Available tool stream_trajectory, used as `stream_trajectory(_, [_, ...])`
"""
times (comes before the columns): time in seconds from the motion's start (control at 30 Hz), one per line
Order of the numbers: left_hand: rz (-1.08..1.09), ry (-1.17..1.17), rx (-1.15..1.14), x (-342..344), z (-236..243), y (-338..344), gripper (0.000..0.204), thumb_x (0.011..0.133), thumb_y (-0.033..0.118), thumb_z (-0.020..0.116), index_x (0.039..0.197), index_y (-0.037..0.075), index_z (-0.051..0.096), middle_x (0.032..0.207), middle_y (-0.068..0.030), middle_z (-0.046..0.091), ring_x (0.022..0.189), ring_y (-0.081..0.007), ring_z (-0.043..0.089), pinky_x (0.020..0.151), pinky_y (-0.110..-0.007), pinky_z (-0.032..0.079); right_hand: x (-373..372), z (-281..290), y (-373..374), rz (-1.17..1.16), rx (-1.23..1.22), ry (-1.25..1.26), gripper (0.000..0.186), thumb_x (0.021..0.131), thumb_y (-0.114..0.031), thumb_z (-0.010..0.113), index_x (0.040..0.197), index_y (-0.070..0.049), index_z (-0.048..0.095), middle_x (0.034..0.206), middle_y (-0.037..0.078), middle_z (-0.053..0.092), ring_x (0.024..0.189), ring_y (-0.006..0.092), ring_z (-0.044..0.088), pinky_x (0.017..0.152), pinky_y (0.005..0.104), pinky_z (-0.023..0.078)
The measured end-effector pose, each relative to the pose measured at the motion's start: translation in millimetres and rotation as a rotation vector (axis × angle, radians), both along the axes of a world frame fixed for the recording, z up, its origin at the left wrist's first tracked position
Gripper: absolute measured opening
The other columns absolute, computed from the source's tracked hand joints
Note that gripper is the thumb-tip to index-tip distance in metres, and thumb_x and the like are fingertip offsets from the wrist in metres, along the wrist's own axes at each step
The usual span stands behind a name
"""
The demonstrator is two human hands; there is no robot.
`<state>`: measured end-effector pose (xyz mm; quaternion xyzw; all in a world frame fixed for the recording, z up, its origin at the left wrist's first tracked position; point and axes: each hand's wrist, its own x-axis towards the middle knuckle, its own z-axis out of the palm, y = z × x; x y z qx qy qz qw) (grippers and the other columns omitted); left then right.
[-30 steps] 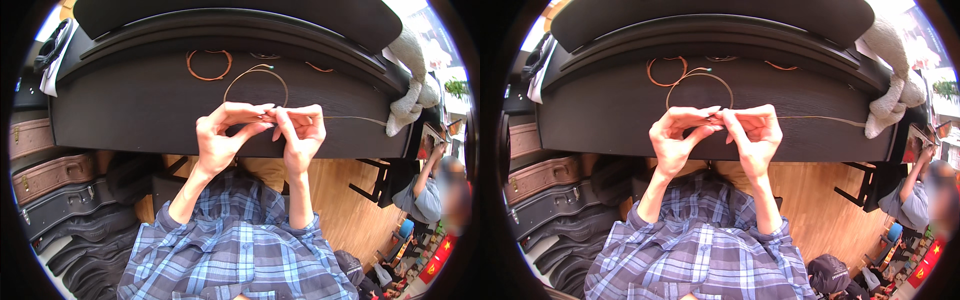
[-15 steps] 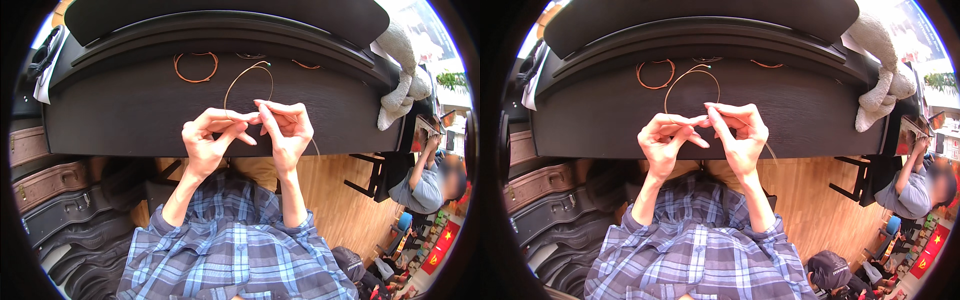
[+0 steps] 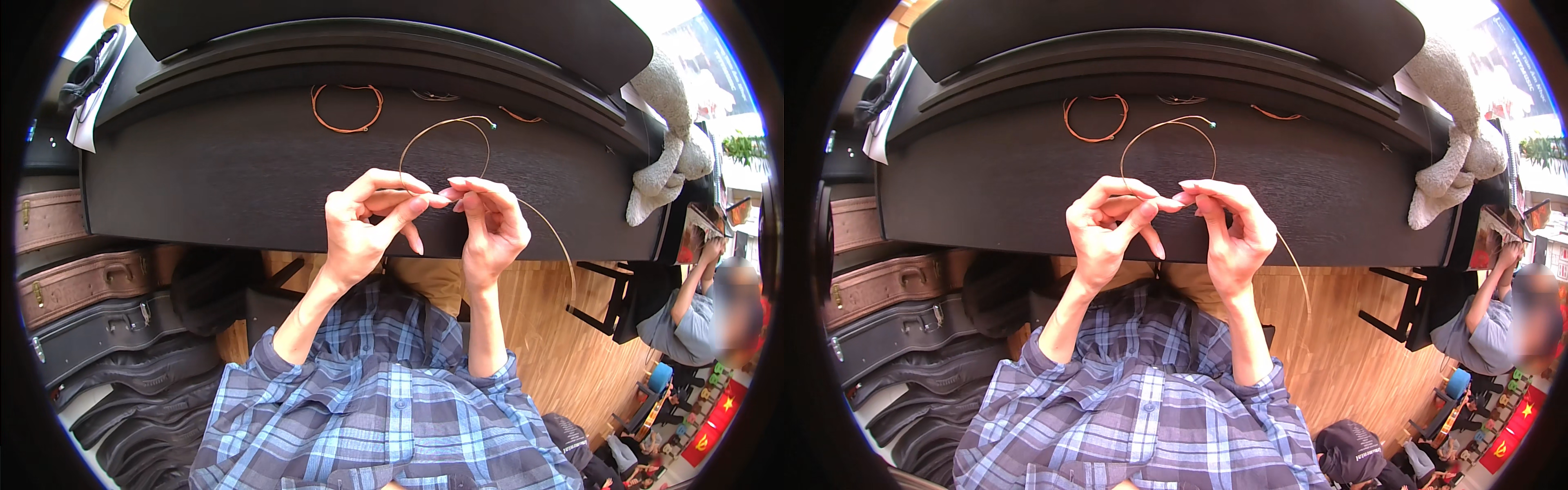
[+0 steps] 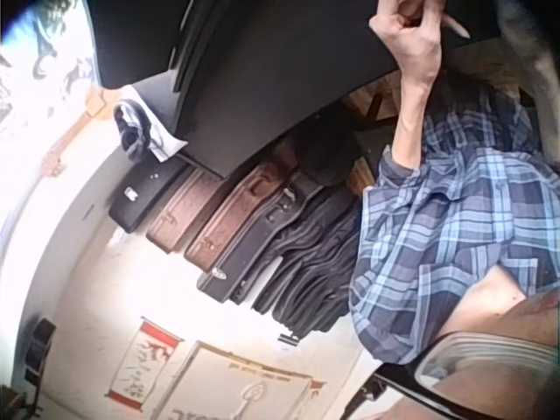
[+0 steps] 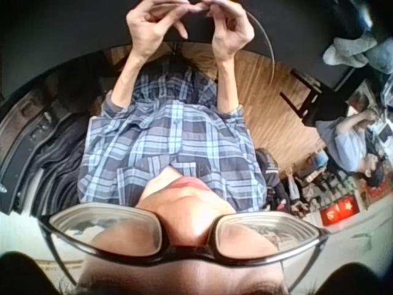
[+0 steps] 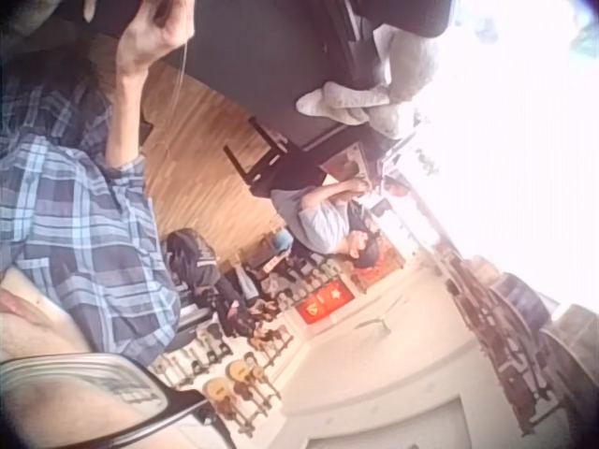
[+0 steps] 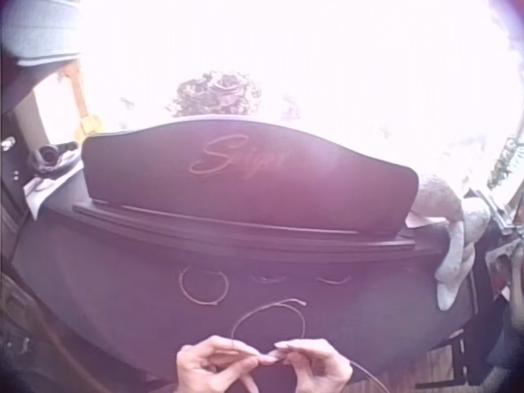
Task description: The person holds a thin wire and repeatedly bends and twists it into a circular loop. They adjust the loop shape with both hands and occasionally place the wire on the piano surface. The person continues to refine the loop throughout the clip.
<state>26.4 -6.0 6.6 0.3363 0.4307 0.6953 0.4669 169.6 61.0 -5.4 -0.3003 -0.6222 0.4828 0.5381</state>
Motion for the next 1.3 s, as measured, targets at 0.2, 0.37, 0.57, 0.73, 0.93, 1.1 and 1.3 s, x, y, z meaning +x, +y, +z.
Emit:
stream_trajectory(0.2, [-0.038, -0.004, -0.016, -1.9, 0.1, -0.8, 0.013, 0.091, -0.001, 0.066, 0.103, -0.004, 0.063, 0.091, -0.0171, 0.074, 0.059, -0.0137, 0.068, 0.046, -0.022, 0.051, 2.5, -2.4, 1.9, 0.034, 0.033, 0.101, 0.016, 0.093, 0.003, 0.061, 0.106, 0.003, 0.069, 0.093, 0.012, 0.066, 0.08, 0.0193, 0.068, 0.065, 0.0248, 0.053])
stream_trajectory(0.37, [-0.063, 0.018, -0.025, -0.1, 1.3, 0.0, 0.011, 0.091, -0.001, 0.066, 0.102, -0.003, 0.065, 0.092, -0.0162, 0.074, 0.059, -0.0103, 0.066, 0.044, -0.021, 0.049, 4.9, -3.1, 2.9, 0.036, -0.014, 0.101, 0.017, 0.093, 0.0, 0.062, 0.109, 0.004, 0.068, 0.094, 0.01, 0.06, 0.074, 0.0173, 0.061, 0.061, 0.0259, 0.048])
stream_trajectory(0.57, [-0.085, 0.034, -0.032, -1.8, 0.7, -1.7, 0.011, 0.091, 0.001, 0.066, 0.102, -0.002, 0.065, 0.092, -0.0148, 0.074, 0.058, -0.0082, 0.065, 0.043, -0.02, 0.047, 5.9, -4.3, 3.7, 0.028, -0.044, 0.132, 0.022, 0.091, 0.002, 0.064, 0.113, 0.003, 0.067, 0.096, 0.009, 0.059, 0.074, 0.0163, 0.061, 0.059, 0.0232, 0.044])
stream_trajectory(0.73, [-0.067, 0.049, -0.008, -1.3, -2.9, -1.4, 0.013, 0.09, 0.001, 0.067, 0.103, -0.001, 0.065, 0.093, -0.0137, 0.075, 0.056, -0.0075, 0.064, 0.043, -0.02, 0.047, 5.5, -4.9, 3.7, -0.001, -0.05, 0.183, 0.015, 0.088, 0.007, 0.064, 0.103, 0.003, 0.067, 0.095, 0.01, 0.06, 0.072, 0.0173, 0.063, 0.059, 0.0236, 0.044])
stream_trajectory(0.93, [-0.065, 0.071, 0.019, -1.3, -4.1, -1.3, 0.013, 0.09, 0.001, 0.067, 0.103, -0.001, 0.066, 0.092, -0.0133, 0.075, 0.056, -0.0074, 0.064, 0.043, -0.019, 0.047, 4.1, -3.1, 5.1, -0.034, -0.066, 0.173, 0.013, 0.085, 0.012, 0.064, 0.091, 0.001, 0.063, 0.094, 0.011, 0.06, 0.07, 0.0174, 0.064, 0.058, 0.0237, 0.046])
stream_trajectory(1.1, [-0.055, 0.052, 0.03, -0.6, -3.7, -0.6, 0.013, 0.09, 0.001, 0.067, 0.102, -0.001, 0.066, 0.09, -0.0135, 0.075, 0.056, -0.0078, 0.064, 0.043, -0.02, 0.047, 4.7, -1.3, 4.7, -0.033, -0.108, 0.168, 0.019, 0.085, 0.014, 0.062, 0.096, -0.001, 0.061, 0.096, 0.01, 0.06, 0.071, 0.0163, 0.064, 0.059, 0.0231, 0.046])
stream_trajectory(1.3, [-0.067, 0.033, 0.017, -2.1, -3.0, -1.0, 0.011, 0.091, 0.0, 0.066, 0.101, -0.001, 0.065, 0.091, -0.0143, 0.074, 0.055, -0.0079, 0.063, 0.044, -0.019, 0.047, 5.4, 0.2, 4.0, 0.034, -0.076, 0.156, 0.027, 0.088, 0.013, 0.058, 0.111, -0.001, 0.057, 0.101, 0.011, 0.063, 0.08, 0.017, 0.066, 0.062, 0.0248, 0.048])
